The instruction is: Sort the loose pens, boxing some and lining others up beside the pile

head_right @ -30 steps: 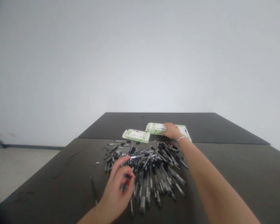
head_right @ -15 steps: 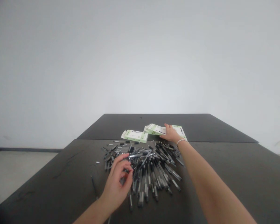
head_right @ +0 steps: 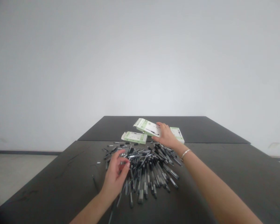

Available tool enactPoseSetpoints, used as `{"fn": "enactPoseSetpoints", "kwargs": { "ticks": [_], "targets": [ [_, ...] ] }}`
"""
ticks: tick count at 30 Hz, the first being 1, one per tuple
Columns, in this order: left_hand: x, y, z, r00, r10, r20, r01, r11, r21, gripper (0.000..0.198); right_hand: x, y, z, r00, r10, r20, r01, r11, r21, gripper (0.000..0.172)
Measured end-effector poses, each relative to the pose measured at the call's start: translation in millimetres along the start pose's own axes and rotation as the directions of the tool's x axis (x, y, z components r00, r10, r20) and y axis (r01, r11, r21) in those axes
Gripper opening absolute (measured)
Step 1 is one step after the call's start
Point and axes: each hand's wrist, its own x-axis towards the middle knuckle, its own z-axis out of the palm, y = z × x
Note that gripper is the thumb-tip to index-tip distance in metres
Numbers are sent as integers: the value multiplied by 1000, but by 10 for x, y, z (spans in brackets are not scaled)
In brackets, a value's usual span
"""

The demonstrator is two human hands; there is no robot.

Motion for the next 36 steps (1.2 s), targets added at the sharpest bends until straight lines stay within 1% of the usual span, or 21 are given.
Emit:
{"fn": "enactPoseSetpoints", "kwargs": {
  "ticks": [1,2,4,6,8,10,12,14,16,20,24,27,29,33,36],
  "targets": [
    [17,0,-13,999,-24,-23,23,999,-36,43,-101,-123,-71,997,-46,-62,50,997,59,75],
    [34,-2,-27,998,-28,-63,24,997,-76,45,-218,-247,-141,992,-81,-95,92,990,112,76],
    [64,-7,-55,993,-34,-114,18,990,-137,49,-484,-482,-259,987,-99,-127,125,968,218,78],
    [78,-11,-76,991,-38,-129,13,981,-193,48,-764,-683,-332,993,-55,-103,84,947,310,78],
    [74,-6,-86,990,-30,-140,-6,970,-245,46,-1023,-838,-348,998,0,-55,22,918,395,80],
    [55,13,-89,990,-13,-139,-24,965,-260,44,-1227,-947,-317,1000,17,-1,-15,884,467,79],
    [30,35,-88,991,26,-133,-57,971,-232,43,-1360,-1017,-259,999,16,32,-31,848,529,79],
    [7,42,-87,989,73,-125,-98,975,-201,45,-1425,-1057,-197,999,-1,44,-24,817,577,78],
    [-11,25,-84,990,88,-114,-110,973,-204,49,-1446,-1073,-142,998,-19,52,-17,793,609,78],
    [-40,-19,-77,997,54,-53,-65,970,-233,61,-1466,-1052,-57,993,-22,118,-63,744,665,80],
    [-56,59,-104,996,67,50,-52,965,-256,72,-1523,-1000,4,989,-38,145,-73,721,689,81],
    [-65,140,-150,984,94,154,-41,948,-317,68,-1562,-969,28,984,-58,167,-75,718,692,80],
    [-77,155,-174,977,97,187,-31,944,-328,63,-1574,-954,36,984,-60,169,-73,727,683,80],
    [-110,108,-172,984,38,175,27,936,-351,63,-1572,-925,55,988,-75,133,-29,760,649,79],
    [-123,89,-134,989,16,149,35,943,-331,54,-1572,-907,68,990,-113,88,34,783,622,76]
  ]
}}
